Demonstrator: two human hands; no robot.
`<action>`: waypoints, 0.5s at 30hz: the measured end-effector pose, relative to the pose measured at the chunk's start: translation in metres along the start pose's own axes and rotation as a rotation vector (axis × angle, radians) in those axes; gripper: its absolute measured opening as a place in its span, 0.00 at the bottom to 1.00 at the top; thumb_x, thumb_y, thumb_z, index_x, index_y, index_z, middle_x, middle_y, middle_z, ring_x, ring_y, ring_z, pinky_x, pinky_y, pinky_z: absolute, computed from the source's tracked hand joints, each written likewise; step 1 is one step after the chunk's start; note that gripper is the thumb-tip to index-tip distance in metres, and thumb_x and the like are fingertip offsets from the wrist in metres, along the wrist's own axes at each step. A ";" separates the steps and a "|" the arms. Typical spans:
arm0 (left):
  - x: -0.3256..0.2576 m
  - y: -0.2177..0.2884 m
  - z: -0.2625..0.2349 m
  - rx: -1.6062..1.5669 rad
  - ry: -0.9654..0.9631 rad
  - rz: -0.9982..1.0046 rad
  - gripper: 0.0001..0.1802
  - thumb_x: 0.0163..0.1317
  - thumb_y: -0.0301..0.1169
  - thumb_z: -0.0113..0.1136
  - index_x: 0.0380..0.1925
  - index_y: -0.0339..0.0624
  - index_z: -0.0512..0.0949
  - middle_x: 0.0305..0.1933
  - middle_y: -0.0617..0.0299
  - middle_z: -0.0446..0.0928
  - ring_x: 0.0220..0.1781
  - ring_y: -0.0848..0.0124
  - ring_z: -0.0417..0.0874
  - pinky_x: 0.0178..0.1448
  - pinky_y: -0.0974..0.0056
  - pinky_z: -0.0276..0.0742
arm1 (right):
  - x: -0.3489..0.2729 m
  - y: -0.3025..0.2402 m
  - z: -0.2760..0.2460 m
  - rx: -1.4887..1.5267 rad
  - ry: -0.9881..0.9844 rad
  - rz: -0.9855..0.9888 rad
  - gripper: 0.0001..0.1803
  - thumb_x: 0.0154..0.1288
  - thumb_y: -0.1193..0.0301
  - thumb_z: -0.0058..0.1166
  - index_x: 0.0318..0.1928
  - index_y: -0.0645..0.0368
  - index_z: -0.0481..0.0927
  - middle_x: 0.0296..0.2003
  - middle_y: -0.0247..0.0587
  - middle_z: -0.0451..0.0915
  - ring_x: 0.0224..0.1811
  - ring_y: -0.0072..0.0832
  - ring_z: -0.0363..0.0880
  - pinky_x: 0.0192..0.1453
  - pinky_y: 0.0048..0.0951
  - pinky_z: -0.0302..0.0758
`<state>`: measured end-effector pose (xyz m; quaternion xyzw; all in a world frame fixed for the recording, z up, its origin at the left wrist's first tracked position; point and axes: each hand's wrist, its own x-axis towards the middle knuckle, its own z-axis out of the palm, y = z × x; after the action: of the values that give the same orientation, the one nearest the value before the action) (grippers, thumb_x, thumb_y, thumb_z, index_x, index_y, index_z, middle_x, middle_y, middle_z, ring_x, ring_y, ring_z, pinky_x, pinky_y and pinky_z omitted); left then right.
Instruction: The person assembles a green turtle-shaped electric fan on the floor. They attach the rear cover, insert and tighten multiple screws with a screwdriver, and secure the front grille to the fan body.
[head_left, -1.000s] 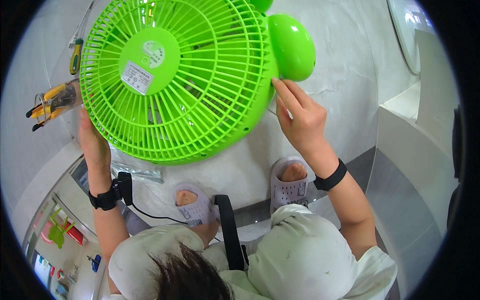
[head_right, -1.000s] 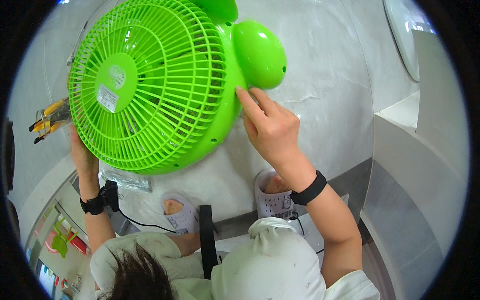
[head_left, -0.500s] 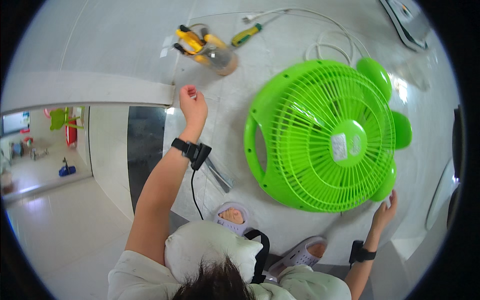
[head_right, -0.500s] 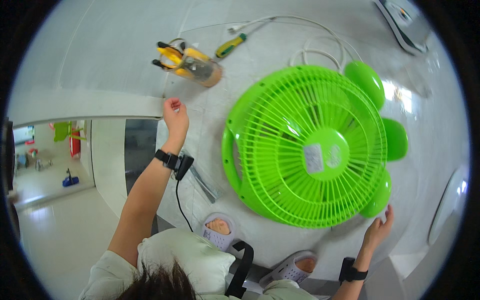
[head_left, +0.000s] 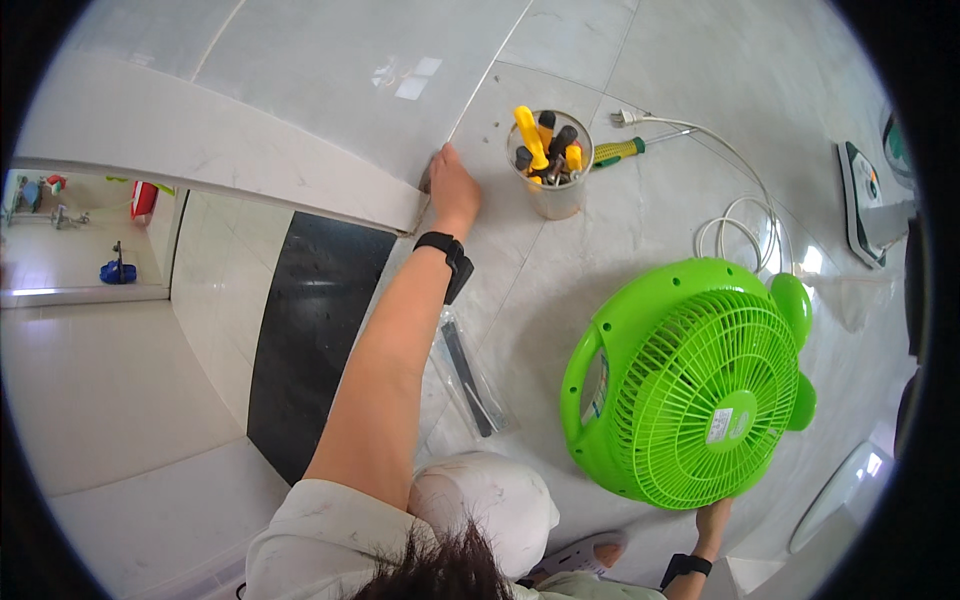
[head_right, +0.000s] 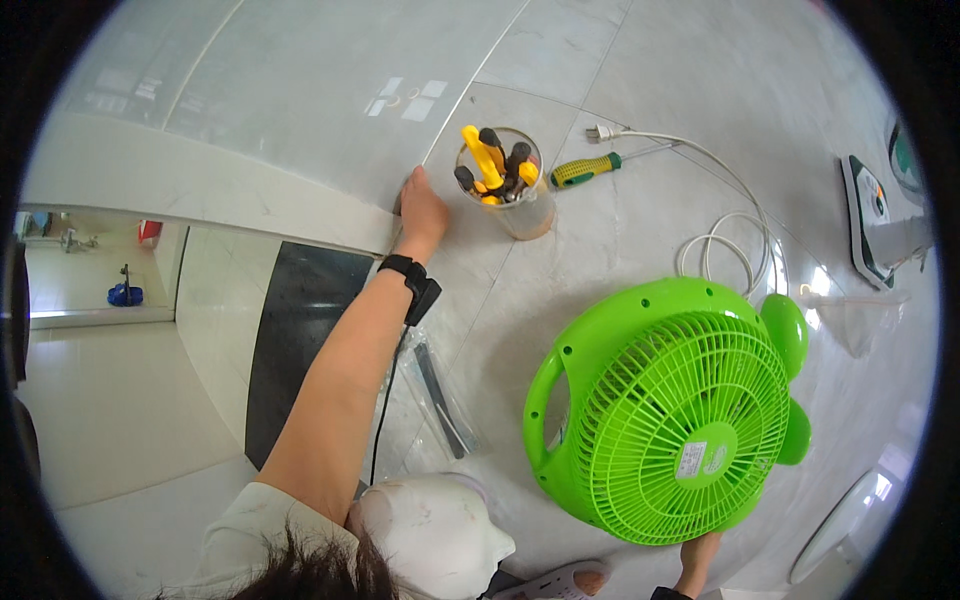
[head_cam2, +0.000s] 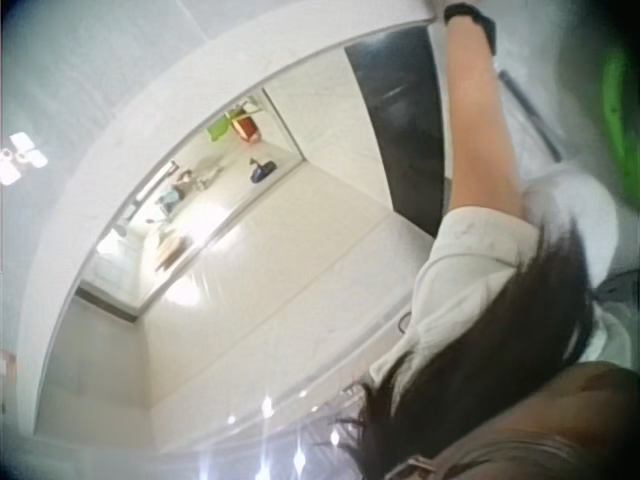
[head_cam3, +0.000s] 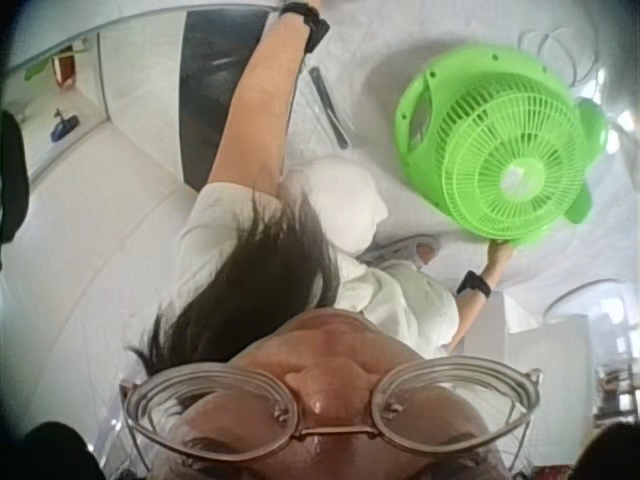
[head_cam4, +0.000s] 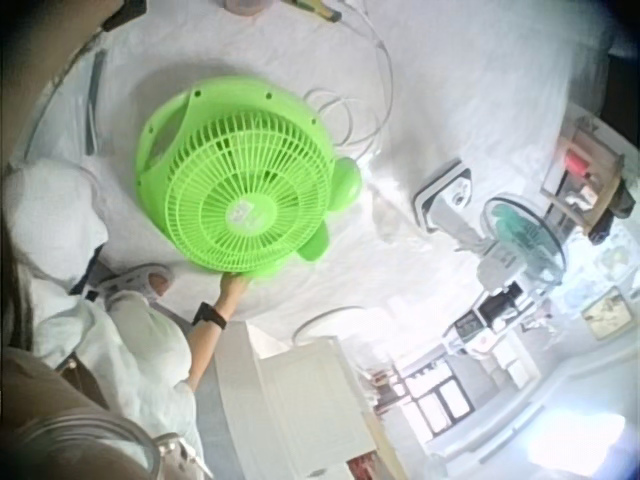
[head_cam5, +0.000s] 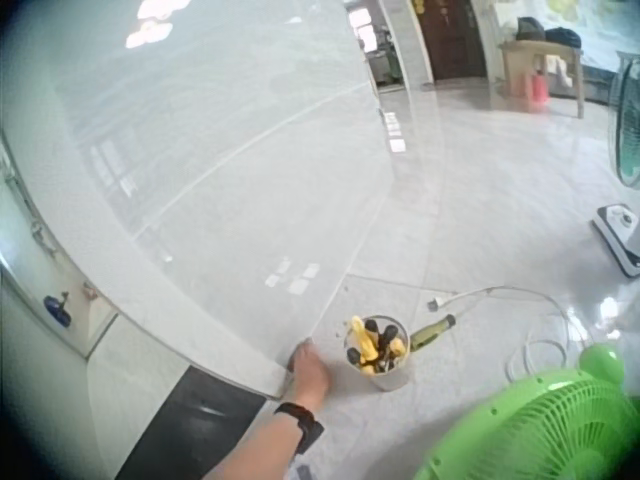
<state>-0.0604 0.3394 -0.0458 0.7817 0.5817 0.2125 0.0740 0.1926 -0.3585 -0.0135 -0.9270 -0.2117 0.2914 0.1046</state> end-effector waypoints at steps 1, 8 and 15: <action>-0.001 0.001 -0.001 -0.012 0.048 -0.001 0.22 0.56 0.22 0.52 0.52 0.30 0.65 0.52 0.42 0.70 0.59 0.48 0.67 0.64 0.53 0.62 | 0.000 0.001 0.000 0.006 -0.019 0.046 0.27 0.57 0.72 0.56 0.58 0.61 0.68 0.56 0.57 0.70 0.59 0.54 0.65 0.60 0.43 0.65; 0.003 -0.011 -0.001 -0.070 -0.101 -0.129 0.12 0.59 0.28 0.57 0.40 0.34 0.72 0.43 0.44 0.74 0.48 0.47 0.74 0.52 0.51 0.70 | 0.003 0.007 -0.002 -0.101 -0.054 -0.021 0.21 0.57 0.71 0.55 0.52 0.60 0.74 0.51 0.57 0.74 0.52 0.56 0.71 0.53 0.46 0.70; 0.007 -0.034 -0.007 0.012 -0.267 0.017 0.04 0.58 0.23 0.49 0.30 0.38 0.75 0.33 0.46 0.78 0.40 0.48 0.78 0.45 0.51 0.73 | 0.009 0.028 -0.008 -0.186 -0.148 -0.126 0.21 0.55 0.67 0.58 0.50 0.60 0.74 0.46 0.57 0.77 0.48 0.55 0.74 0.48 0.47 0.71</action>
<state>-0.0913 0.3553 -0.0497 0.8084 0.5612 0.1037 0.1440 0.2133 -0.3795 -0.0204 -0.8935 -0.3028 0.3309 0.0204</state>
